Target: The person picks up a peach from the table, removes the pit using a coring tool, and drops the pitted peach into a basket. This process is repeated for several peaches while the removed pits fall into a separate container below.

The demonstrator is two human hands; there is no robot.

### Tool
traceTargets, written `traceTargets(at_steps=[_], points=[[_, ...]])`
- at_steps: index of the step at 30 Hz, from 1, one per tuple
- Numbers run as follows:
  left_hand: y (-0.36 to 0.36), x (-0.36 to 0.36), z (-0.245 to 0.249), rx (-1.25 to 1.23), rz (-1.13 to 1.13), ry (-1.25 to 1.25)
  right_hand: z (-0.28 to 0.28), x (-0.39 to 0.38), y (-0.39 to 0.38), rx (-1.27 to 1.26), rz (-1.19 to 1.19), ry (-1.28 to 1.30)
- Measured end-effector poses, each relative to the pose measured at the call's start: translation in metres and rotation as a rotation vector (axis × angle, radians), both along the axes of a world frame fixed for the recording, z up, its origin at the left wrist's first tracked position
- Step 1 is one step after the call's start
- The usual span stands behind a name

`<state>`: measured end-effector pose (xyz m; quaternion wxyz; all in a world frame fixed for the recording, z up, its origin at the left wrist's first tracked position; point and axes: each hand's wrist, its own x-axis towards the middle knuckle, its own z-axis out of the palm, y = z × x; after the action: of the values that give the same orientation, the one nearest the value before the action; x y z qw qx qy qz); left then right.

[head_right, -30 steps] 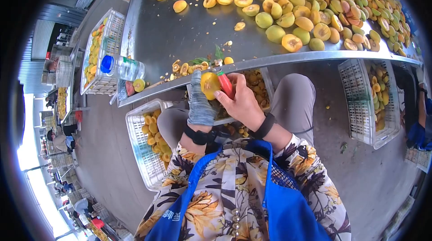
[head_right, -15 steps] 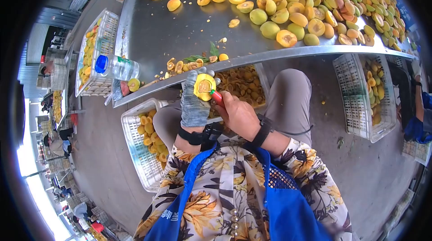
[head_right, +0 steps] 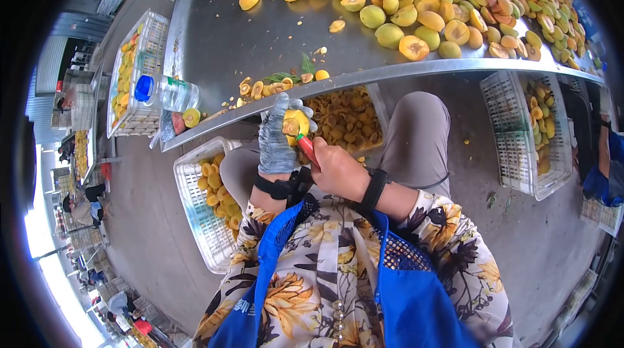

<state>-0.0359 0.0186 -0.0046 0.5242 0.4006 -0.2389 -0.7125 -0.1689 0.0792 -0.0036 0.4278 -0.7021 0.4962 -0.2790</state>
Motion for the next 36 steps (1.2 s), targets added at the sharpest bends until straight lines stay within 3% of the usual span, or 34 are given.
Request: traceTargets(at_steps=[4, 6, 8, 9, 11, 12, 14, 16, 18, 19, 20, 22, 24, 25, 26, 27, 28, 30, 31, 33, 34, 35, 36], points=[[-0.004, 0.006, -0.002, 0.100, -0.094, 0.017, 0.000, -0.007, -0.009, 0.129, 0.118, 0.013], [-0.005, 0.007, -0.004, 0.102, -0.075, -0.016, -0.001, -0.010, -0.014, 0.212, 0.159, -0.135], [-0.005, 0.010, -0.004, 0.096, -0.098, -0.021, 0.019, -0.011, -0.019, 0.964, 0.226, -0.579], [-0.004, 0.009, -0.002, 0.093, -0.092, -0.022, 0.018, -0.011, -0.019, 0.962, 0.233, -0.577], [-0.002, 0.005, 0.001, 0.055, -0.082, 0.047, 0.013, -0.010, -0.020, 1.281, 0.327, -0.965], [-0.002, 0.003, 0.000, 0.055, -0.076, 0.045, 0.005, -0.007, -0.018, 1.284, 0.333, -0.963], [-0.004, 0.000, 0.000, -0.010, 0.013, -0.014, -0.012, -0.003, -0.017, 1.311, 0.381, -1.417], [-0.012, 0.003, -0.008, 0.066, 0.071, 0.044, -0.003, -0.009, -0.020, 1.169, 0.460, -1.547], [-0.015, 0.010, -0.013, 0.064, 0.193, -0.011, 0.006, -0.018, -0.030, 1.037, 0.293, -1.398], [-0.015, 0.019, -0.012, 0.064, 0.201, -0.098, 0.005, -0.019, -0.037, 0.922, 0.168, -1.054], [-0.017, 0.025, -0.013, 0.055, 0.278, -0.040, 0.004, -0.019, -0.043, 0.759, 0.020, -0.531], [-0.005, 0.040, 0.009, -0.007, 0.355, -0.080, -0.050, -0.023, -0.039, -0.256, -0.116, 0.242], [0.007, 0.081, -0.011, -0.134, 0.589, -0.172, -0.061, -0.018, -0.035, -0.255, -0.195, 0.161], [0.021, 0.106, -0.004, -0.285, 0.412, -0.544, -0.048, -0.015, -0.032, -0.178, -0.158, 0.218], [0.029, 0.133, 0.002, -0.365, 0.203, -1.238, -0.062, -0.012, -0.028, -0.179, -0.146, 0.155], [0.040, 0.171, -0.019, -0.327, 0.454, -0.780, -0.063, -0.009, -0.024, -0.267, -0.107, 0.074], [0.048, 0.193, -0.013, -0.180, 0.512, -0.882, -0.060, -0.006, -0.020, -0.261, -0.064, 0.094], [0.050, 0.217, 0.004, -0.042, 0.237, -1.521, -0.063, -0.001, -0.015, -0.114, 0.010, 0.205], [0.038, 0.217, 0.005, -0.060, 0.219, -1.519, -0.064, -0.001, -0.014, -0.078, 0.062, 0.237], [0.015, 0.209, 0.009, -0.388, 0.166, -1.193, -0.071, -0.003, -0.012, -0.033, 0.107, 0.270], [-0.003, 0.160, 0.024, -0.334, 0.247, -0.639, -0.078, -0.004, -0.013, -0.025, 0.155, 0.276], [-0.028, 0.132, 0.019, -0.538, 0.078, -0.935, -0.082, -0.006, -0.014, -0.020, 0.201, 0.282], [-0.054, 0.089, 0.027, -0.493, -0.016, -1.234, -0.080, -0.008, -0.014, -0.022, 0.189, 0.281]])
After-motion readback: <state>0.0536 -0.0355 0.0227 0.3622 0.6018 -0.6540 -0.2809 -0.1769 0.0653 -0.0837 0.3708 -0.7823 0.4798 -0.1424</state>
